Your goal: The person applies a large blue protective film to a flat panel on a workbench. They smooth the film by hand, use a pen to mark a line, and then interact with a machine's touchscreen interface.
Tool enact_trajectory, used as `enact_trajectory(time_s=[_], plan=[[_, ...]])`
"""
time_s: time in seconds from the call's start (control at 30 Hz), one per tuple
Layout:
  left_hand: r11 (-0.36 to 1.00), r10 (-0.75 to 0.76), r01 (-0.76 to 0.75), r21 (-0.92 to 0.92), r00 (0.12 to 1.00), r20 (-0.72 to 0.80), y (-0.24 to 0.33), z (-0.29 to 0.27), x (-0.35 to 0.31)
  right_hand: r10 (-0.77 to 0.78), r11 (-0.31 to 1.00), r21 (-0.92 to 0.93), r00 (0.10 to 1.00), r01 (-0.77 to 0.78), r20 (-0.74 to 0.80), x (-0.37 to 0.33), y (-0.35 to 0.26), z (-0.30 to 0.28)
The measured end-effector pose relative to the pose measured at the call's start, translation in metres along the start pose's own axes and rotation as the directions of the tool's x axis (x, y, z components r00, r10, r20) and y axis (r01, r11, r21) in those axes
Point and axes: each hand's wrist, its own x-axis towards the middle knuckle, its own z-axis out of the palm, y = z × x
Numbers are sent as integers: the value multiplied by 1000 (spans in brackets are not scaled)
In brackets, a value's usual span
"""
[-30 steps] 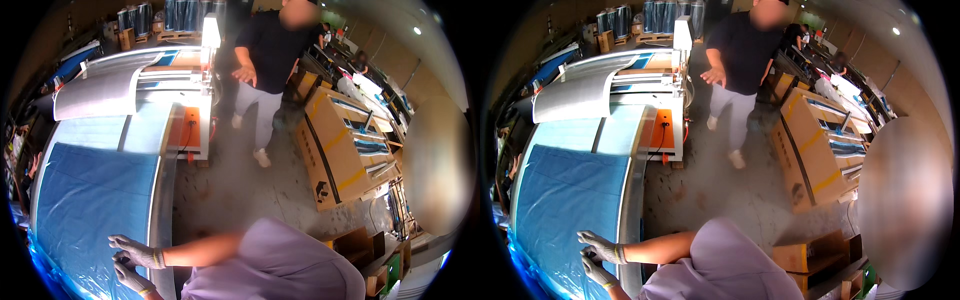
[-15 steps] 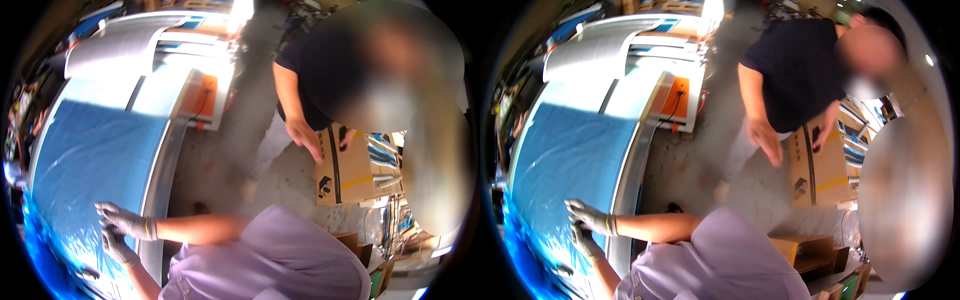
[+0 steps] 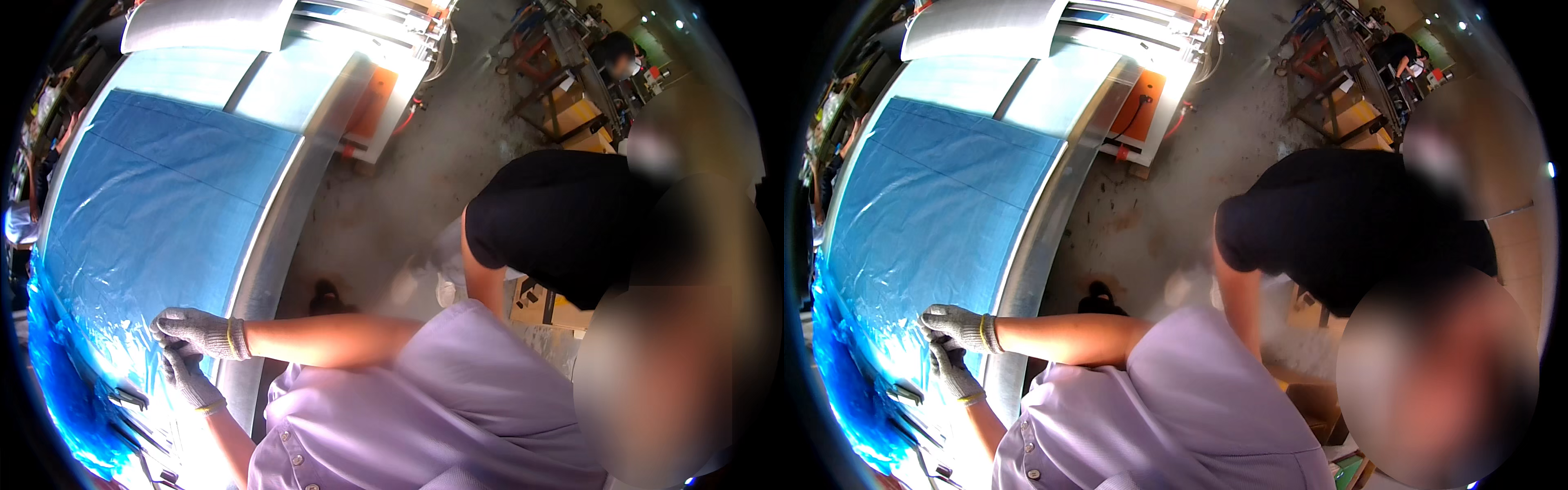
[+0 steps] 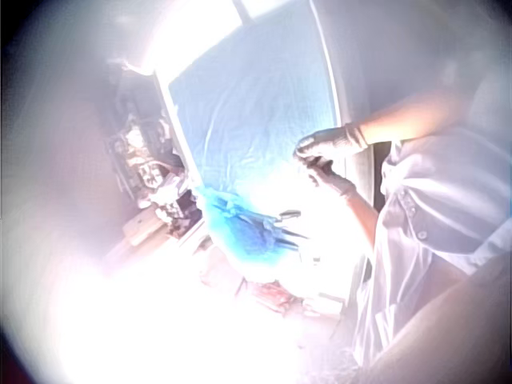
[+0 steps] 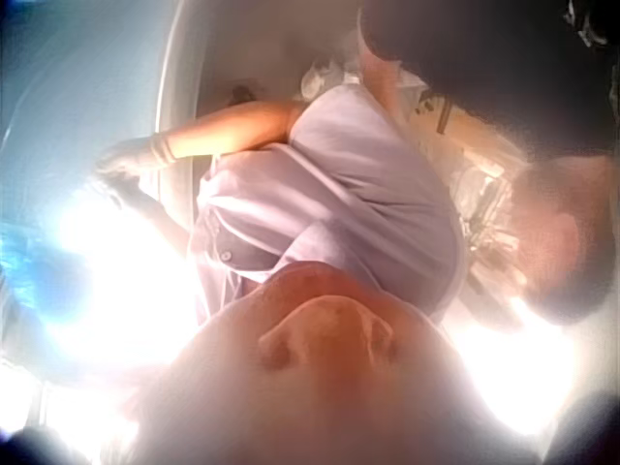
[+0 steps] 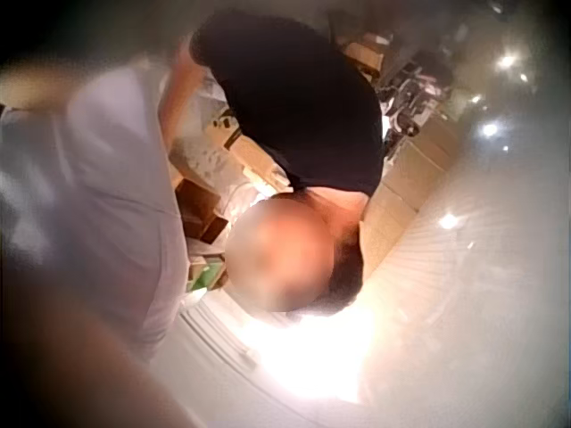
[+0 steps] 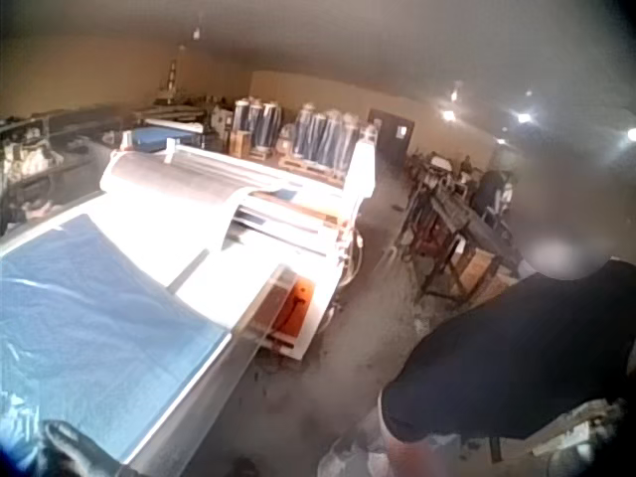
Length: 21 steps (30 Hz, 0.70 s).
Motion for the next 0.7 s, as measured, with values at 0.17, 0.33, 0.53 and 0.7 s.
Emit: enact_trajectory(time_s=[0.17, 0.33, 0.53, 0.7], plan=[[999, -37, 37, 26, 999, -25, 1, 4, 0, -35, 998, -56, 997, 31, -74, 10, 11, -10], [999, -32, 32, 19, 999, 8, -4, 0, 4, -27, 997, -70, 994, 20, -105, 10, 10, -11], [998, -44, 44, 37, 999, 3, 3, 11, 0, -48, 994, -106, 990, 34, -132, 7, 7, -10], [998, -39, 39, 53, 999, 11, 3, 9, 0, -4, 994, -109, 995, -7, -102, 3, 4, -9]])
